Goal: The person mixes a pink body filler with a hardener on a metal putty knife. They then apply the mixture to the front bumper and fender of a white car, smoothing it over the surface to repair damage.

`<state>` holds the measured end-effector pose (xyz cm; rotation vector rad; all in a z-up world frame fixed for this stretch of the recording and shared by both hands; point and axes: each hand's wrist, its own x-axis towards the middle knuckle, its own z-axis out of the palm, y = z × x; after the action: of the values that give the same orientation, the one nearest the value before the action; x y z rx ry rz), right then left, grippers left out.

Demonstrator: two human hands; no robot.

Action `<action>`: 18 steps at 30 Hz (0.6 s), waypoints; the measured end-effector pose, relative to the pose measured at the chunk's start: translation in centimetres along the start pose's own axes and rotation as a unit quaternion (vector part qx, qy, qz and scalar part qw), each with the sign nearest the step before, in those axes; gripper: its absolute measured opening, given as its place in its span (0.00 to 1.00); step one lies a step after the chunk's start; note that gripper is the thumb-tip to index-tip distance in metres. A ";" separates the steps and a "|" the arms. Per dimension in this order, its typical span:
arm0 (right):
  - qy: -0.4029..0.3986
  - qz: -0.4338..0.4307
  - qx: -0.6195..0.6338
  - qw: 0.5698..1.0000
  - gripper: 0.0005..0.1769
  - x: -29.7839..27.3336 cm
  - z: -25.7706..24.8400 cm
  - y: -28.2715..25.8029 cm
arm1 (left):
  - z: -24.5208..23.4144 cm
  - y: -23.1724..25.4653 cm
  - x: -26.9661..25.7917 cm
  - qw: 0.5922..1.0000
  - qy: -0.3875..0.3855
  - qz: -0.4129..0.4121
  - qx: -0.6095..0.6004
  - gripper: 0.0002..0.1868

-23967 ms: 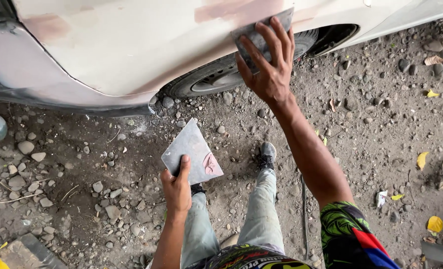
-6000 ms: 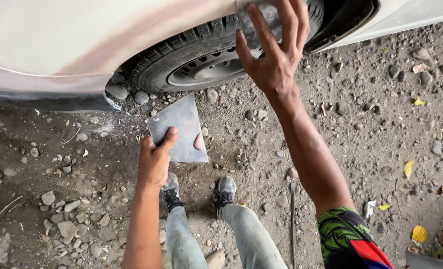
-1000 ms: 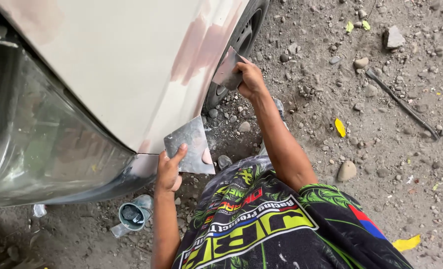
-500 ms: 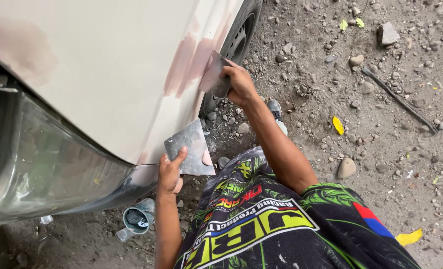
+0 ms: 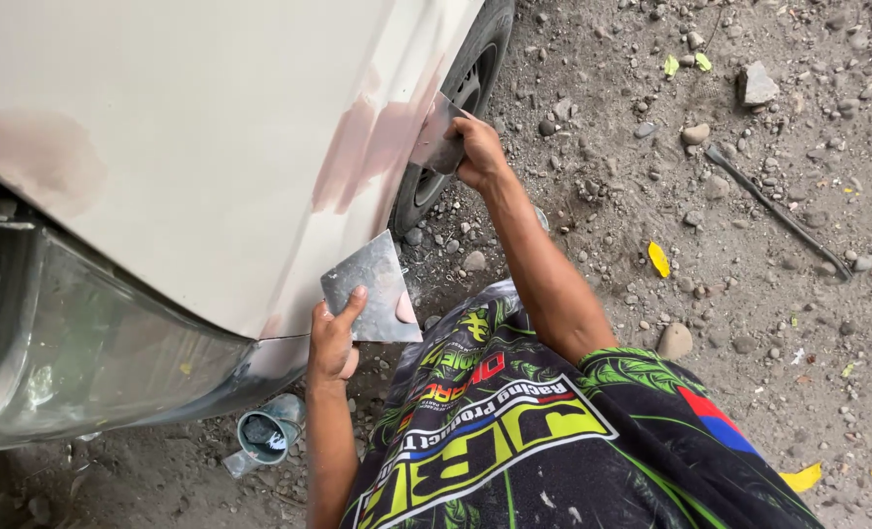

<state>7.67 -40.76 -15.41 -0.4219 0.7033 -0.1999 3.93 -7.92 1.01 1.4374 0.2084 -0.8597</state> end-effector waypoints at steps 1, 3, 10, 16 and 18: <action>0.000 0.002 0.000 1.000 0.12 0.9 -0.5 0.7 | 0.1 0.1 0.0 1.000 0.001 -0.001 0.000 0.14; -0.018 -0.036 -0.021 0.999 0.10 2.5 -1.6 2.0 | 0.3 0.3 -0.1 1.000 0.001 -0.003 -0.005 0.14; -0.051 0.005 -0.016 0.999 0.14 -6.0 5.4 -4.1 | 0.9 -0.2 1.3 1.000 -0.008 0.009 -0.005 0.14; 0.015 -0.009 0.001 1.000 0.02 0.7 -1.2 -4.7 | 1.3 -0.1 1.2 1.000 0.000 0.016 -0.002 0.14; 0.005 0.000 0.009 1.000 0.04 2.1 -1.5 -4.9 | 0.9 -0.4 1.0 1.000 0.007 0.014 -0.009 0.14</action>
<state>8.12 -46.28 -15.49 -0.4039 0.7117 -0.2080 4.01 -9.10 0.26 1.4259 0.2051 -0.8227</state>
